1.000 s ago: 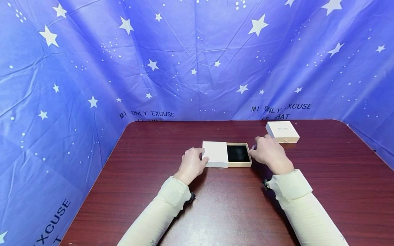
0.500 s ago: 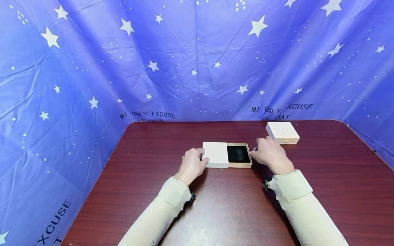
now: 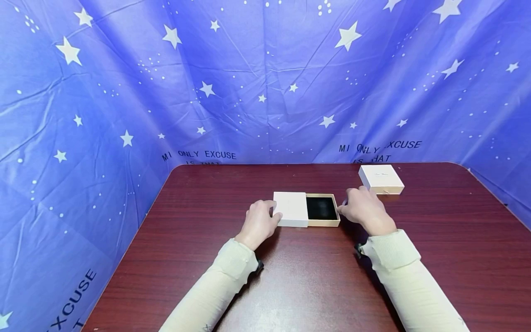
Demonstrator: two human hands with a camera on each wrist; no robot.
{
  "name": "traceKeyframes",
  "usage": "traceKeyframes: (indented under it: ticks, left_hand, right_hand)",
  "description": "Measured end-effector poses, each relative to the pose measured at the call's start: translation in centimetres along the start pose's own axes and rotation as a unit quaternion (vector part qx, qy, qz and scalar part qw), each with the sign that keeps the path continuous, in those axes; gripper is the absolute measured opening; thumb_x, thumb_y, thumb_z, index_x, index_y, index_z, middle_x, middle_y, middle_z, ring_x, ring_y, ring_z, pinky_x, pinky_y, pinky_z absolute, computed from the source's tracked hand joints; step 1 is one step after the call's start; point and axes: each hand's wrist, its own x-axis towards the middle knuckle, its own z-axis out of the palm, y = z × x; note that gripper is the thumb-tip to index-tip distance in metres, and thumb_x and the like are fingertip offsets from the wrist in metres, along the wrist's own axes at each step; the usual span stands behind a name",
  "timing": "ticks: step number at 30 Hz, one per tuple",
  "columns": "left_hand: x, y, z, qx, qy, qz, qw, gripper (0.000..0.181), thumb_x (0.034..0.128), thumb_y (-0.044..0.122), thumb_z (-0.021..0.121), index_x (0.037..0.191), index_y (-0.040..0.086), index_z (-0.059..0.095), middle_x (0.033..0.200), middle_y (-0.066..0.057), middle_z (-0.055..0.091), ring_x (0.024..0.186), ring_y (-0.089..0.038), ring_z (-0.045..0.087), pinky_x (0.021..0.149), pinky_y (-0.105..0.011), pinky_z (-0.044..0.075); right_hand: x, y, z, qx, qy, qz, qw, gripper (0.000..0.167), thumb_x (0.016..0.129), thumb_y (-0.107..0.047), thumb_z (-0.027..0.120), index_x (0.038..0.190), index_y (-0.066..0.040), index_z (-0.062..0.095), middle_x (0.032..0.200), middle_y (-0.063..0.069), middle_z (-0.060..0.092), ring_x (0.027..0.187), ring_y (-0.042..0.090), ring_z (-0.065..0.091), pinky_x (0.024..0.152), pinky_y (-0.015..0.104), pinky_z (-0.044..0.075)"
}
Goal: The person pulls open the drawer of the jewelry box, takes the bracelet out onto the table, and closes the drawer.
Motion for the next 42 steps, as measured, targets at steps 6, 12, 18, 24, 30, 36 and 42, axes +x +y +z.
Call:
traceKeyframes:
  ticks: [6, 12, 18, 24, 30, 36, 42]
  left_hand:
    - [0.0, 0.1, -0.1, 0.0, -0.001, -0.002, 1.0, 0.032, 0.086, 0.02, 0.067, 0.115, 0.006, 0.068, 0.104, -0.013, 0.067, 0.099, -0.032, 0.064, 0.082, -0.045, 0.05]
    - [0.0, 0.1, -0.1, -0.005, 0.0, 0.0, 1.0, 0.032, 0.0858, 0.02, 0.068, 0.114, 0.006, 0.068, 0.102, -0.013, 0.067, 0.097, -0.032, 0.064, 0.081, -0.045, 0.05]
    - [-0.1, 0.0, -0.1, -0.008, 0.0, 0.001, 1.0, 0.031, 0.0858, 0.019, 0.067, 0.114, 0.006, 0.068, 0.101, -0.013, 0.068, 0.096, -0.031, 0.064, 0.081, -0.044, 0.05]
    - [-0.1, 0.1, -0.2, -0.004, 0.001, 0.003, 1.0, 0.031, 0.0855, 0.02, 0.067, 0.113, 0.006, 0.069, 0.1, -0.013, 0.067, 0.096, -0.032, 0.064, 0.08, -0.045, 0.05]
    - [-0.1, 0.0, -0.1, -0.003, 0.003, 0.004, 1.0, 0.031, 0.0854, 0.019, 0.067, 0.113, 0.006, 0.069, 0.101, -0.014, 0.067, 0.097, -0.033, 0.064, 0.081, -0.046, 0.05]
    - [-0.1, -0.1, 0.0, -0.002, 0.004, 0.005, 1.0, 0.031, 0.0854, 0.019, 0.067, 0.113, 0.005, 0.069, 0.101, -0.014, 0.067, 0.097, -0.033, 0.064, 0.08, -0.046, 0.05]
    - [-0.1, 0.0, 0.0, -0.004, 0.002, 0.002, 1.0, 0.032, 0.0854, 0.019, 0.067, 0.114, 0.005, 0.068, 0.102, -0.014, 0.067, 0.098, -0.032, 0.064, 0.081, -0.046, 0.05]
  right_hand:
    - [0.1, 0.1, 0.1, -0.004, -0.007, -0.01, 0.9999, 0.04, 0.076, -0.032, 0.072, 0.094, 0.002, 0.063, 0.097, 0.03, 0.055, 0.095, 0.053, 0.05, 0.077, 0.06, 0.042]
    - [0.0, 0.2, 0.1, -0.009, -0.009, -0.017, 0.9998, 0.031, 0.077, -0.03, 0.071, 0.082, -0.001, 0.062, 0.096, 0.029, 0.055, 0.091, 0.053, 0.05, 0.075, 0.059, 0.043]
    - [0.1, 0.3, 0.3, -0.013, -0.007, -0.02, 0.9997, 0.028, 0.076, -0.028, 0.07, 0.078, -0.002, 0.06, 0.095, 0.03, 0.054, 0.088, 0.052, 0.05, 0.073, 0.059, 0.043]
    - [0.2, 0.5, 0.5, -0.018, -0.007, -0.028, 0.9994, 0.023, 0.074, -0.025, 0.071, 0.072, -0.005, 0.059, 0.092, 0.028, 0.054, 0.088, 0.05, 0.05, 0.073, 0.058, 0.042]
    - [0.3, 0.5, 0.7, -0.018, -0.011, -0.033, 0.9992, 0.022, 0.073, -0.023, 0.071, 0.071, -0.005, 0.058, 0.09, 0.027, 0.054, 0.091, 0.05, 0.049, 0.075, 0.057, 0.042]
    - [0.4, 0.6, 1.0, -0.014, -0.014, -0.036, 0.9992, 0.019, 0.073, -0.021, 0.069, 0.071, -0.006, 0.058, 0.09, 0.027, 0.053, 0.086, 0.05, 0.05, 0.073, 0.057, 0.042]
    - [0.5, 0.6, 1.1, -0.014, -0.023, -0.043, 0.9987, 0.016, 0.072, -0.018, 0.067, 0.071, -0.006, 0.057, 0.086, 0.024, 0.053, 0.084, 0.049, 0.052, 0.074, 0.056, 0.041]
